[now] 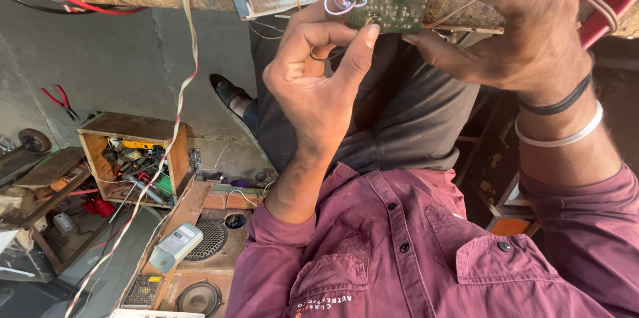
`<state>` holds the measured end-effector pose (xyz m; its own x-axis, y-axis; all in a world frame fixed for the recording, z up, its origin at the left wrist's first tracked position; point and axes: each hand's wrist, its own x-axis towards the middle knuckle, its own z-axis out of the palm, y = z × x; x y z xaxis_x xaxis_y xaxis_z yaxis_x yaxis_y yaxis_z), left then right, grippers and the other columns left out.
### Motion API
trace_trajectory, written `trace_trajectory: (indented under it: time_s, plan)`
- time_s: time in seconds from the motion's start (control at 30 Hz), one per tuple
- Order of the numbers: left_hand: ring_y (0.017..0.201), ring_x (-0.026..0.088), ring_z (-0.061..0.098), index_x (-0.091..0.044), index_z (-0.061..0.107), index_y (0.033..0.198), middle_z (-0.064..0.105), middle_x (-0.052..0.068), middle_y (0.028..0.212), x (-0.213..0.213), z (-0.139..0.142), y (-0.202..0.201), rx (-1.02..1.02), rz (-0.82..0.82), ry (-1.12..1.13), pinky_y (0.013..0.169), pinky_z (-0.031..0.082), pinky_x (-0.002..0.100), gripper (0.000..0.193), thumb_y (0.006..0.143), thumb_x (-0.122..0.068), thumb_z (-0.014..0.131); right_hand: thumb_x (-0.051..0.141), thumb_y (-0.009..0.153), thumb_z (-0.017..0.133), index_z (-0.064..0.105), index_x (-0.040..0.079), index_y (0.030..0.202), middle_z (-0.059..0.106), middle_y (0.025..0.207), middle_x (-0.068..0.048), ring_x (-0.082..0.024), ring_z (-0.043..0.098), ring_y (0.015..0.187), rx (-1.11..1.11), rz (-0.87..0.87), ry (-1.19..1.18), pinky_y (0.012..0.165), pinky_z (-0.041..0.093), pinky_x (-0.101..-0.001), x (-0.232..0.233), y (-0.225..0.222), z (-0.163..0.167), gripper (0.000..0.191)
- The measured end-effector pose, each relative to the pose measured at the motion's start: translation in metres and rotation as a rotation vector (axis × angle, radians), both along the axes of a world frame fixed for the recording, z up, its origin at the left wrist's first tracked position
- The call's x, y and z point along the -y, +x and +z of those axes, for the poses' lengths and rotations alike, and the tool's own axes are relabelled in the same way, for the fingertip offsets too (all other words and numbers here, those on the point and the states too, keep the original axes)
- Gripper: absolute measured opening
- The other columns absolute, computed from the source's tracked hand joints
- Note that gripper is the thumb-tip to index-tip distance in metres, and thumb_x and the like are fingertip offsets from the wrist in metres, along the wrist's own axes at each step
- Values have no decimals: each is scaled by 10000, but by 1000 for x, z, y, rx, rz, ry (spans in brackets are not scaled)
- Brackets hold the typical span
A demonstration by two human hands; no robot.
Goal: The person works on a disassembled electronic device, using a screwdriver to adjust components on a circuit board and a soldering iron to solder wires. They handle the circuit board and wires while seated at a cluttered workbench.
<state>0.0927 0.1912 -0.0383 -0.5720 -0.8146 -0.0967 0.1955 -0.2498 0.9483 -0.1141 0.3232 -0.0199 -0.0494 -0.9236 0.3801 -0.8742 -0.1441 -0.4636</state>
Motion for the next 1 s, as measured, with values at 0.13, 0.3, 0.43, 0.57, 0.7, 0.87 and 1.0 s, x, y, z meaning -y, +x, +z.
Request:
trace_trajectory:
  time_s: [0.13,0.3,0.43,0.57,0.7,0.87,1.0]
  plan:
    - [1080,116,672,94,674,966,668,120,1244,0,0,-1,19,-6,-57,959,572,243,139,1008,60,802,52,949,798,269,169,1603,594,1420,-62,-249,542,1323,-5,31,-27,1091,400,-377,1,-1,0,849]
    - [1068,112,679,83,664,954,664,109,1219,-1,0,-4,13,4,-53,957,584,244,150,1005,48,802,63,947,804,257,179,1607,587,1425,-53,-244,541,1320,-23,22,-21,1086,399,-375,2,0,0,865]
    - [1024,109,684,79,651,927,672,110,1189,0,0,-5,35,18,-63,918,589,237,168,1003,52,798,42,947,792,240,186,1617,584,1430,-52,-245,539,1314,-50,23,-26,1082,396,-372,1,1,-1,881]
    - [973,100,684,64,621,907,680,116,1173,0,0,-6,50,13,-74,850,588,227,192,992,59,794,29,950,787,226,189,1622,583,1434,-48,-237,548,1300,-52,29,-33,1072,397,-361,2,0,-1,890]
    - [951,88,672,33,581,1024,659,91,1094,1,1,-8,-23,19,74,851,597,236,212,984,74,785,25,953,787,214,186,1624,584,1432,-45,-235,561,1283,-46,31,-44,1060,403,-356,4,2,2,897]
    - [977,59,613,-5,543,1159,640,58,1087,-1,9,-5,-106,2,168,910,541,210,273,1031,101,759,89,935,844,356,186,1543,617,1398,-73,-261,581,1241,-91,37,-22,1024,419,-383,11,5,15,786]
    - [952,43,572,-19,527,1174,615,36,1053,-2,15,-3,-148,10,216,851,495,187,281,1040,101,743,207,903,948,681,194,1379,677,1331,-121,-317,610,1185,-149,67,-9,981,453,-445,16,5,23,546]
